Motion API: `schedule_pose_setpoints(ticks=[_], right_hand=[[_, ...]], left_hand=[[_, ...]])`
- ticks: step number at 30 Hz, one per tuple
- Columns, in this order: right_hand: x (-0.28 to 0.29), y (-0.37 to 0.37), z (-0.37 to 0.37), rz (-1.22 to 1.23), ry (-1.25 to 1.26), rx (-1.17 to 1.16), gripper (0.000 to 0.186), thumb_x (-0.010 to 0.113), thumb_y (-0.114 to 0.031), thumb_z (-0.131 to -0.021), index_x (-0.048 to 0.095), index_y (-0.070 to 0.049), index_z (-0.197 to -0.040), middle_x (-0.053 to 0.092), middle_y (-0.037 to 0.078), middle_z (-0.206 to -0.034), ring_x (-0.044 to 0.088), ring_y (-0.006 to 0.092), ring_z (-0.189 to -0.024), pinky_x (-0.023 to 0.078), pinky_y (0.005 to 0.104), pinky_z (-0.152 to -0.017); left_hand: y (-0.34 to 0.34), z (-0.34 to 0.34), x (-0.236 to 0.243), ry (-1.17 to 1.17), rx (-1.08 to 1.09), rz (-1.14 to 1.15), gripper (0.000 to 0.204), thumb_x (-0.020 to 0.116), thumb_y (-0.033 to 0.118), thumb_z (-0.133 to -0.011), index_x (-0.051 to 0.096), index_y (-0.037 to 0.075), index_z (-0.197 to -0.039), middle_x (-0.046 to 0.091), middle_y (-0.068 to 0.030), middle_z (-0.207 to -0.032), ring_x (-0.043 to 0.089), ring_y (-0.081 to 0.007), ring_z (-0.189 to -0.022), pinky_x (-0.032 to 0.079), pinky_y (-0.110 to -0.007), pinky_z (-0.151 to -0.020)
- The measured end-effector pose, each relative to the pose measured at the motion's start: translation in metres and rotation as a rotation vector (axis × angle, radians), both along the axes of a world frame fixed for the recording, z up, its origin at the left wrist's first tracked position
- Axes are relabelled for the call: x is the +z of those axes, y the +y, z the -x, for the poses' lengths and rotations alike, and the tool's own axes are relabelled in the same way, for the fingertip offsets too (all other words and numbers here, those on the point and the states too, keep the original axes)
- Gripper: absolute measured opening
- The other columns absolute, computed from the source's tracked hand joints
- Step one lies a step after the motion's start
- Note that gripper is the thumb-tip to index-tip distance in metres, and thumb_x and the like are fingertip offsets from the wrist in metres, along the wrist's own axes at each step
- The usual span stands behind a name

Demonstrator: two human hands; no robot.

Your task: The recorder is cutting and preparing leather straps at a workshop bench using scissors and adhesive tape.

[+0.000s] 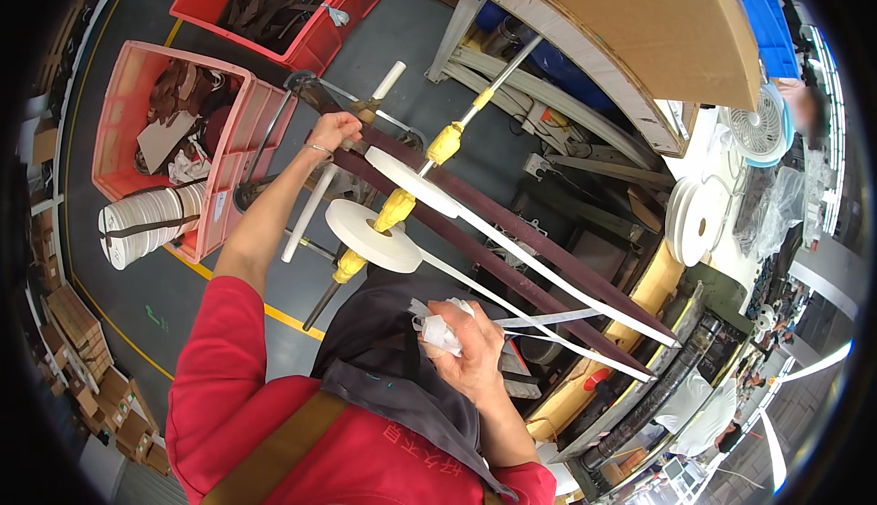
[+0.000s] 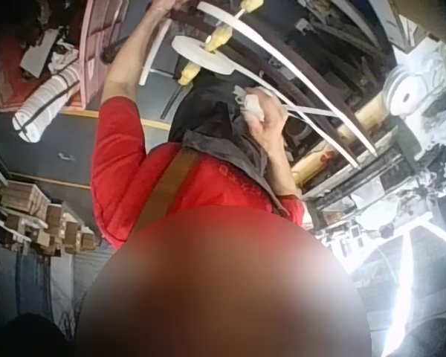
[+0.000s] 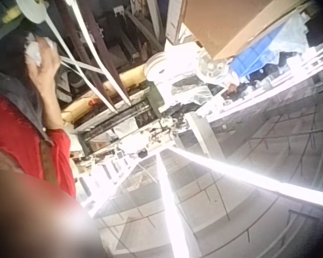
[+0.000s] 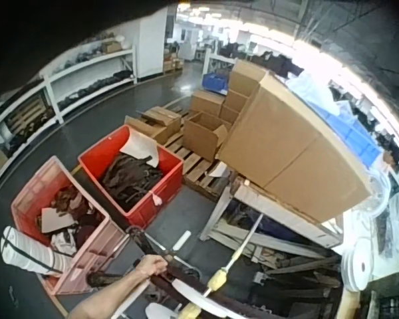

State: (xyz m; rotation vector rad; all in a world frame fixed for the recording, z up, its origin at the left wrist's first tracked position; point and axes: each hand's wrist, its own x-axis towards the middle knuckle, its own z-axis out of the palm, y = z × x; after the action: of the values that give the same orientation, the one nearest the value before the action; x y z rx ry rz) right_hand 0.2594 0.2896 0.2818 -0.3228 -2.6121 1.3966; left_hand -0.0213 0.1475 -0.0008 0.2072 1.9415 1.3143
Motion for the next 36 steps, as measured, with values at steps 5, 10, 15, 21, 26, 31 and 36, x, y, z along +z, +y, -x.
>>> schedule_pose_setpoints(ticks=[5, 10, 15, 21, 26, 31, 36], right_hand=[[0.005, -0.003, 0.0, 0.014, 0.02, -0.012, 0.034, 0.066, -0.011, -0.066, 0.053, -0.001, -0.095, 0.057, 0.012, -0.076, 0.055, 0.0232, -0.058, 0.044, 0.0282, -0.05], [0.003, -0.003, -0.008, -0.018, 0.146, -0.164, 0.046, 0.057, -0.008, -0.07, 0.043, 0.006, -0.112, 0.056, 0.014, -0.077, 0.056, 0.025, -0.062, 0.045, 0.0308, -0.055], [0.006, -0.018, -0.011, -0.233, 0.162, -0.143, 0.068, 0.062, -0.012, -0.062, 0.03, 0.01, -0.119, 0.053, 0.018, -0.091, 0.05, 0.0316, -0.083, 0.037, 0.0399, -0.079], [0.008, -0.03, -0.015, -0.411, 0.029, 0.021, 0.061, 0.06, -0.024, -0.065, 0.038, -0.002, -0.117, 0.039, 0.013, -0.121, 0.024, 0.0335, -0.122, 0.013, 0.0557, -0.096], [0.029, -0.023, -0.069, -0.28, 0.089, -0.131, 0.056, 0.061, -0.02, -0.064, 0.043, -0.004, -0.114, 0.043, 0.014, -0.117, 0.033, 0.0294, -0.116, 0.021, 0.049, -0.097], [-0.005, -0.026, -0.253, -0.267, -0.182, -0.98, 0.014, 0.057, -0.009, -0.07, 0.057, -0.006, -0.084, 0.057, 0.011, -0.077, 0.056, 0.0272, -0.069, 0.046, 0.0356, -0.062], [-0.054, -0.061, -0.426, -0.372, -0.761, -1.737, 0.034, 0.054, -0.034, -0.076, 0.054, 0.0, -0.073, 0.056, 0.014, -0.058, 0.055, 0.0247, -0.053, 0.042, 0.0366, -0.05]], left_hand=[[-0.021, 0.017, 0.048, 0.078, 0.08, -0.05, 0.023, 0.052, 0.022, -0.082, 0.058, 0.0, -0.084, 0.061, -0.0057, -0.075, 0.057, -0.0107, -0.069, 0.044, -0.023, -0.068], [-0.014, -0.039, 0.199, -0.28, 0.133, -0.523, 0.038, 0.039, 0.033, -0.088, 0.056, -0.002, -0.09, 0.061, -0.0102, -0.075, 0.06, -0.0167, -0.063, 0.049, -0.028, -0.058], [-0.005, -0.187, 0.265, -1.001, -0.246, -0.845, 0.072, 0.061, 0.033, -0.074, 0.024, 0.005, -0.129, 0.035, -0.0093, -0.126, 0.04, -0.0213, -0.113, 0.044, -0.035, -0.083], [0.002, -0.218, 0.264, -0.924, 0.264, -0.78, 0.044, 0.053, 0.016, -0.081, 0.039, 0.003, -0.12, 0.047, -0.0061, -0.115, 0.045, -0.0169, -0.107, 0.036, -0.034, -0.092], [-0.009, -0.201, 0.238, -1.148, 0.288, -0.74, 0.03, 0.05, 0.013, -0.082, 0.046, 0.005, -0.11, 0.052, -0.0105, -0.102, 0.049, -0.0206, -0.096, 0.039, -0.037, -0.084], [0.01, -0.193, 0.253, -1.092, 0.142, -0.75, 0.023, 0.05, 0.01, -0.08, 0.044, 0.006, -0.101, 0.05, -0.0096, -0.083, 0.045, -0.0213, -0.077, 0.038, -0.035, -0.069], [-0.01, -0.189, 0.256, -0.98, 0.116, -0.656, 0.023, 0.053, 0.01, -0.076, 0.044, 0.008, -0.097, 0.051, -0.0093, -0.081, 0.048, -0.0231, -0.077, 0.039, -0.037, -0.068]])
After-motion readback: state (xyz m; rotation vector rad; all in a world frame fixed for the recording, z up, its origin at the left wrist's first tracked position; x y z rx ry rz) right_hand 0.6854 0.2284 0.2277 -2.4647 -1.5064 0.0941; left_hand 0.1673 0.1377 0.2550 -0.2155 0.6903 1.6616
